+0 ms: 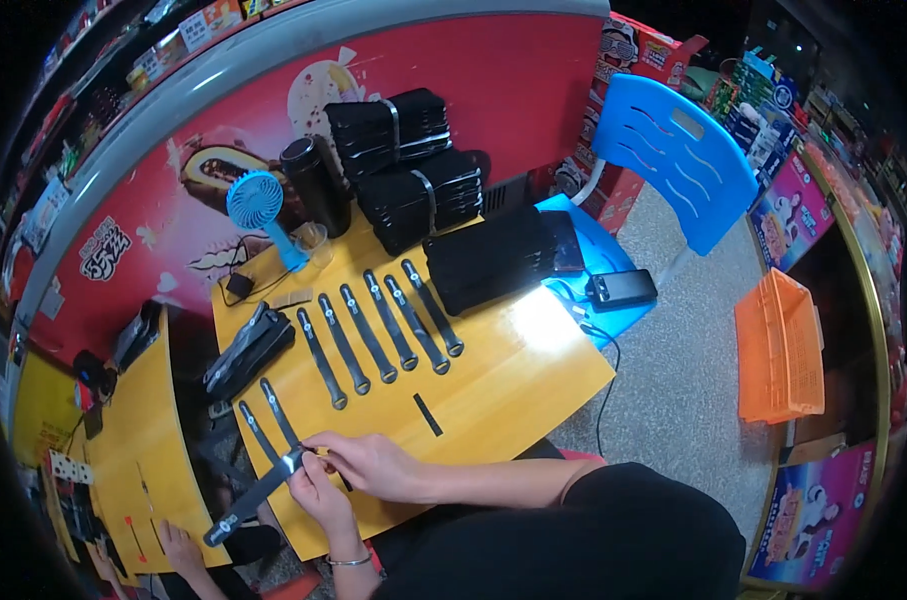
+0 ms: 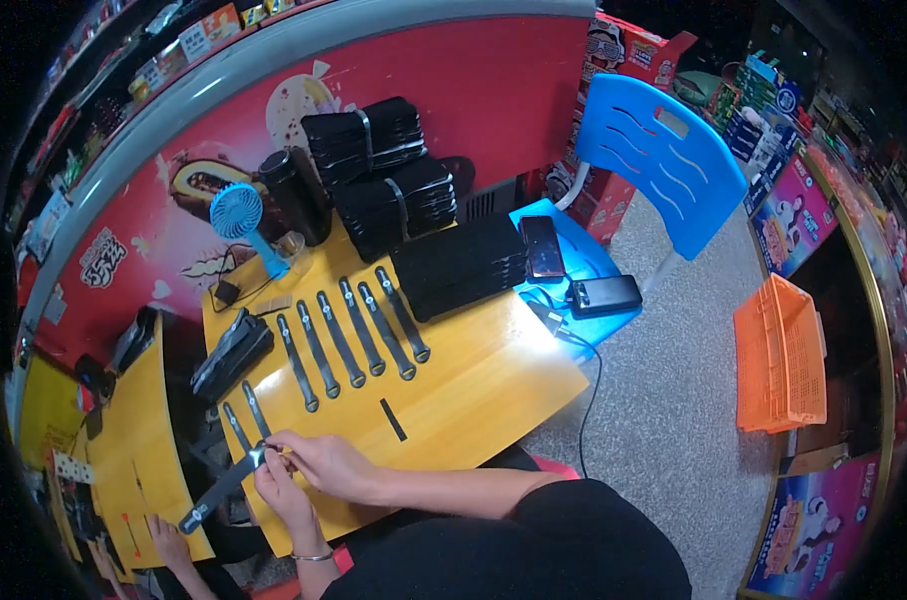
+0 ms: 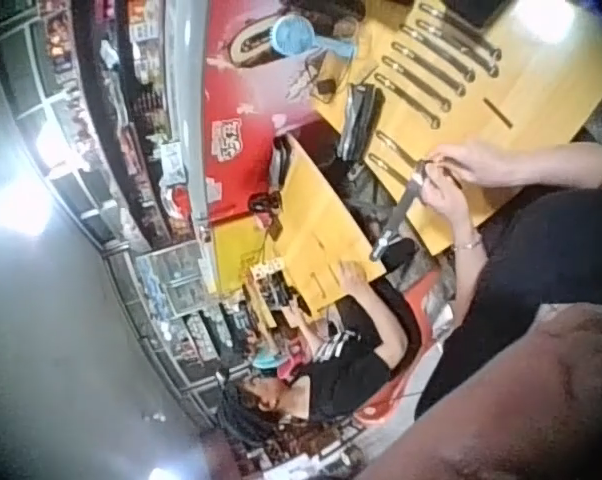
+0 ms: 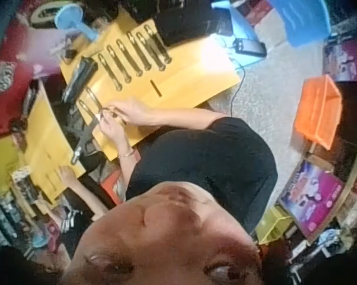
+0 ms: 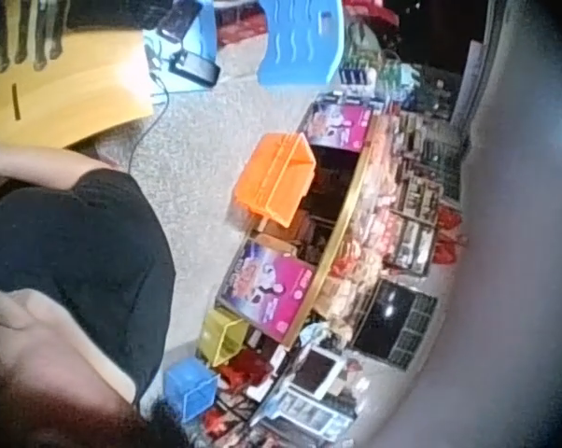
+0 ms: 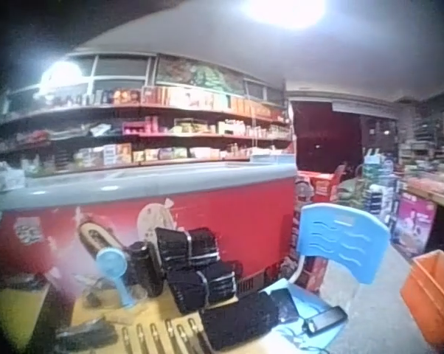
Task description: Inserting metal stiffening rods into black fabric sleeves to assemble straps.
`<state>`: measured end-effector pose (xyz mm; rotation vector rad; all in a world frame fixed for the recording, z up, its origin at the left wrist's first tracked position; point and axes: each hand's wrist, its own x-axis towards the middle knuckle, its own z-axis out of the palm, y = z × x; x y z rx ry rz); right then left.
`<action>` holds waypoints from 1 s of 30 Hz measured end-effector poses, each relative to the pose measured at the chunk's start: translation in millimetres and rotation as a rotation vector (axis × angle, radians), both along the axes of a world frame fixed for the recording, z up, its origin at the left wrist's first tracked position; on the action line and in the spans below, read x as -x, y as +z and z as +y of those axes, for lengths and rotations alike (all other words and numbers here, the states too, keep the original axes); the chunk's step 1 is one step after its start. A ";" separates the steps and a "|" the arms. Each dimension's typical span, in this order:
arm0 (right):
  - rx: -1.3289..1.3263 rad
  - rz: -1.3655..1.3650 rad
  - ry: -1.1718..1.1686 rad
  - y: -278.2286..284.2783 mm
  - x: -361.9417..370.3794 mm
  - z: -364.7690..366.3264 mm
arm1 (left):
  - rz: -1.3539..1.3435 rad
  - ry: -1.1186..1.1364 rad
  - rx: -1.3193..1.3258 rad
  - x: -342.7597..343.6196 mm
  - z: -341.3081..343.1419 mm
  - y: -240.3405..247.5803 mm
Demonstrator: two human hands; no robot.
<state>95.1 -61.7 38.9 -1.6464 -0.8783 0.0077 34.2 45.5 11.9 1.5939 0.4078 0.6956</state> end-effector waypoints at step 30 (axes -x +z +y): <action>0.065 -0.391 0.073 -19.9 -20.5 -13.7 | -0.042 -0.336 0.204 11.8 18.4 -3.6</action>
